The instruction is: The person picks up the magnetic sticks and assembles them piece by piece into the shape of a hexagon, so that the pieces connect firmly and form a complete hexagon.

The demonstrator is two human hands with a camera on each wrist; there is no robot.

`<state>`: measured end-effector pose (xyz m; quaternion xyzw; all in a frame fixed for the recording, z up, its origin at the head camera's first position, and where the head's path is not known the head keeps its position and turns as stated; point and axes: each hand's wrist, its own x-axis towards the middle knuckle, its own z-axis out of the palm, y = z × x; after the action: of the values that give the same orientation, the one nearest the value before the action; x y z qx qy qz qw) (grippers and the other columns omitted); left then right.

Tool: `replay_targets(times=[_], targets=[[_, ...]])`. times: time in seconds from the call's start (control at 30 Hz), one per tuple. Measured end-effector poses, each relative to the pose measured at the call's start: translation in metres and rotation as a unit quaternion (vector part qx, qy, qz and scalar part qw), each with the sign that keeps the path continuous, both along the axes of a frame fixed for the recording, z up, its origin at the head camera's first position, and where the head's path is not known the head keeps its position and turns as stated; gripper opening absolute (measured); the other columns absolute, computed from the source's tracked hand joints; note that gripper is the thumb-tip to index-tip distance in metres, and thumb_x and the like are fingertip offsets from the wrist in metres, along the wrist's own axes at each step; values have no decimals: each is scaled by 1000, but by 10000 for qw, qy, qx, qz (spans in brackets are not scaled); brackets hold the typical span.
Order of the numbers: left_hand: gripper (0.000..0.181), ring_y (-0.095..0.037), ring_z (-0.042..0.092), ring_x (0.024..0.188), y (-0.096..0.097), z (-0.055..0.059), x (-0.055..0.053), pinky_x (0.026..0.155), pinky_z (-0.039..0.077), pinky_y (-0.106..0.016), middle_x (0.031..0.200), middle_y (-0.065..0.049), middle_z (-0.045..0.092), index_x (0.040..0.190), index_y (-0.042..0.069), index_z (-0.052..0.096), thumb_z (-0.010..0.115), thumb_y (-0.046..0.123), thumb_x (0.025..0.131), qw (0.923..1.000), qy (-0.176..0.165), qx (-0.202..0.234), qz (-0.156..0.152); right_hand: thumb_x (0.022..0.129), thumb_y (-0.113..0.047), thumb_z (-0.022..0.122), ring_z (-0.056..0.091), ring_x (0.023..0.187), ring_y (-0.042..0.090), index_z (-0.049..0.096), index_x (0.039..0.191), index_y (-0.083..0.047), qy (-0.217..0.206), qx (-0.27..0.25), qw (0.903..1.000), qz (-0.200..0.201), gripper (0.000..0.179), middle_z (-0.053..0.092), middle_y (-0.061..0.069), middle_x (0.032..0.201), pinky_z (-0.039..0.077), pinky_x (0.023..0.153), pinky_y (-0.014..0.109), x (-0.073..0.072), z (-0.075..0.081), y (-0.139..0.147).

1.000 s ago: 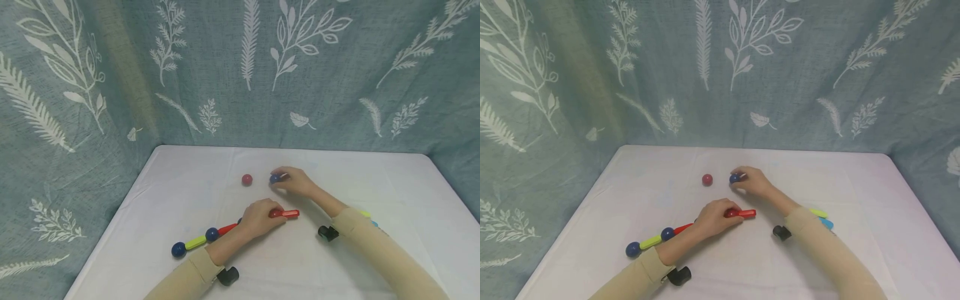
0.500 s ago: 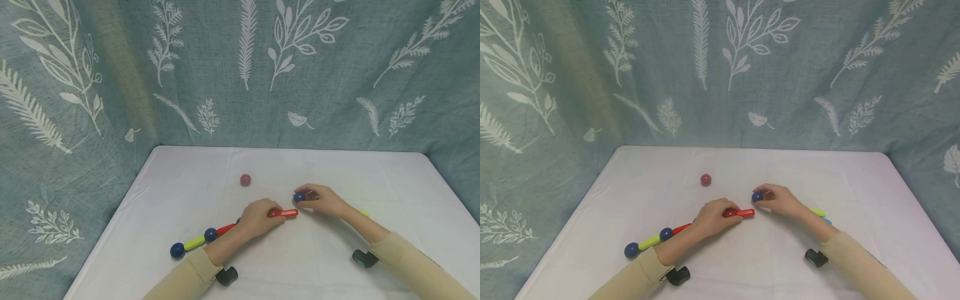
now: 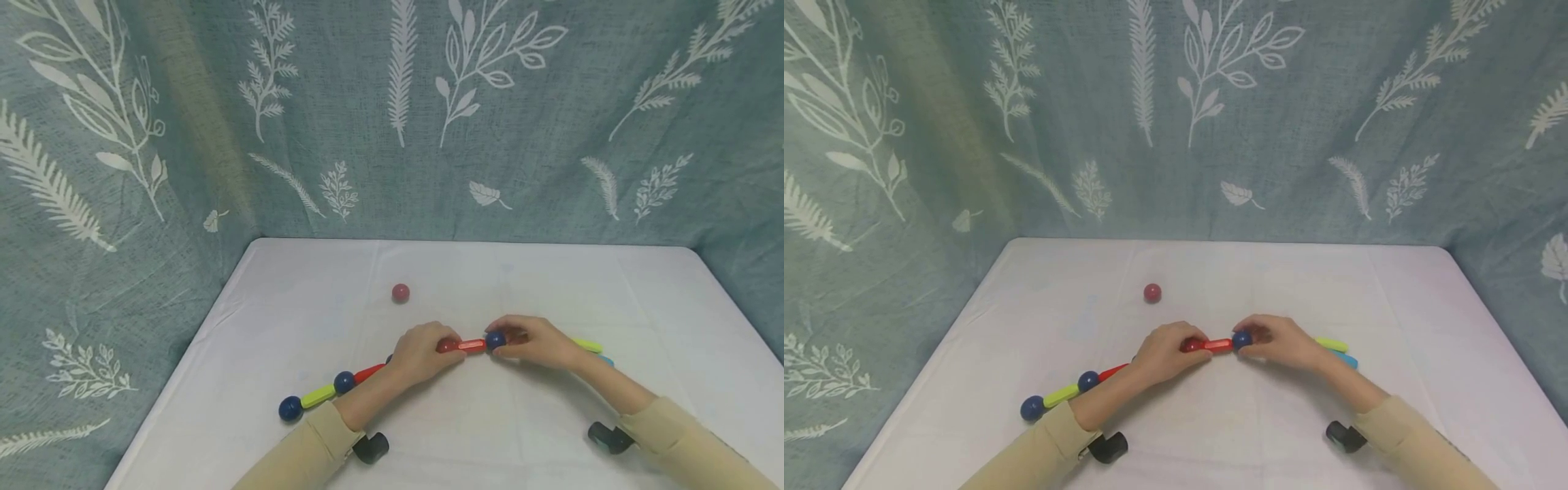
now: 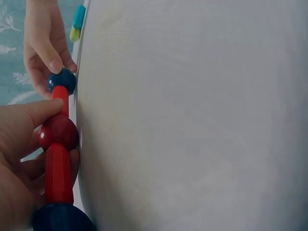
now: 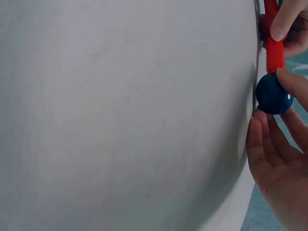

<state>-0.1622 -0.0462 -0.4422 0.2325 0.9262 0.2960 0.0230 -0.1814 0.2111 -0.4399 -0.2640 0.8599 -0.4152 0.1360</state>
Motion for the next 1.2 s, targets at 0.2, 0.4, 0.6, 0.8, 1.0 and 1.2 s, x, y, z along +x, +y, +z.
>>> replay_targets(times=[0.2,0.4,0.6,0.8,1.0,1.2], targets=[[23,-7,49,70,0,0,0,60,38,-20,83,6,63,102,15,73,75,31,86,10000,27,22,-20,86,-20,75,60,94,16,64,120,-10,118,53,9999,87,37,65,0,106,51,85,31,0,-2,-3],[22,-7,49,71,-1,-1,-1,60,38,-20,83,5,63,102,15,73,75,31,86,9999,151,-34,-52,85,-21,76,59,98,15,67,115,-14,834,192,9956,380,32,66,-3,110,49,84,31,-4,-6,-17],[33,-9,55,82,-11,4,3,69,47,-23,99,3,67,112,15,70,73,36,87,9994,-59,-331,-67,89,-26,73,56,93,10,69,109,-21,1261,565,9889,549,21,65,-12,102,48,82,34,-5,-5,-31],[43,-17,62,96,-47,13,9,83,51,-36,108,-1,68,121,13,65,75,35,85,9974,-451,-530,207,89,-27,73,57,90,10,71,105,-20,1321,778,9880,198,18,66,-10,98,48,80,34,-9,-3,-26],[33,-15,59,75,-87,23,19,66,49,-34,83,2,65,106,10,70,77,33,83,9921,-369,-994,672,87,-21,75,59,90,16,72,104,-14,1197,786,9892,-300,19,68,-5,98,48,81,40,-16,-1,-13],[27,-12,44,56,-101,27,23,49,34,-27,61,6,50,89,13,72,77,38,82,9860,-225,-1247,1082,85,-19,76,62,91,19,72,104,-12,1244,860,9864,-647,20,69,-2,97,50,82,43,-21,-4,-8]])
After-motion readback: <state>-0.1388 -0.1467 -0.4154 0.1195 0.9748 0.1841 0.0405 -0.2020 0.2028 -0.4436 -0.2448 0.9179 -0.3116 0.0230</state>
